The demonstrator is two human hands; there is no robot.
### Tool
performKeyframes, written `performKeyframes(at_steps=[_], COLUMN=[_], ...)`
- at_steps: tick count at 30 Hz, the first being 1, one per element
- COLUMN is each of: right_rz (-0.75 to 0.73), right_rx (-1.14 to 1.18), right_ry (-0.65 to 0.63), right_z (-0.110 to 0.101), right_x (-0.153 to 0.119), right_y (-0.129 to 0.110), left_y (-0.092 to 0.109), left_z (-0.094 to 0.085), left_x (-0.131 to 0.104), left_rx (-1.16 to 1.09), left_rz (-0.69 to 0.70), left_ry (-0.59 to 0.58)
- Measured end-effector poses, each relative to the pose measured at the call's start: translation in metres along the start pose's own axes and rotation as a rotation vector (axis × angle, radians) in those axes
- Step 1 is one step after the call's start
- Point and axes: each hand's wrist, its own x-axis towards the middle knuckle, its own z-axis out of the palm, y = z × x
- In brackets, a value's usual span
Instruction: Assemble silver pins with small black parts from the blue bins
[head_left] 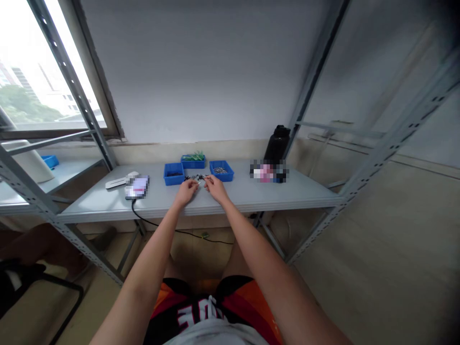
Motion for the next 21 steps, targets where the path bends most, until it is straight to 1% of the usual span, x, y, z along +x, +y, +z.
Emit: performKeyframes(at_steps=[3,7,9,12,15,21], right_rz=[-0.013,-0.054,-0.047,-0.016,-0.010,-0.043], right_rx=[0.014,0.006,0.007,-0.003,-0.048,-0.156], right_ry=[0.017,0.036,0.031,-0.002,-0.037,-0.093], right_z=[-0.0002,-0.0006,-0.0007,-0.0006,-0.0007,-0.0011], right_x=[-0.0008,-0.0013,-0.0008,0.0001,0.0000,-0.0042], right_y=[-0.0015,-0.0015,-0.0002,0.0022,0.0035,-0.0023], left_y=[-0.0003,-0.0006,-0.0001,0.0013,0.0024,0.0038], left_z=[0.0007,0.0013,0.0012,0.0005,-0.0008,-0.0030], left_x=[0.0000,0.0003,0.0002,0.0000,-0.0001,-0.0009], left_rx=[0.039,0.045,0.028,-0.023,-0.058,-0.087], left_rz=[0.016,0.017,0.016,-0.004,-0.015,0.006], left_ry=[-0.027,-0.018,0.003,0.063,0.112,0.144])
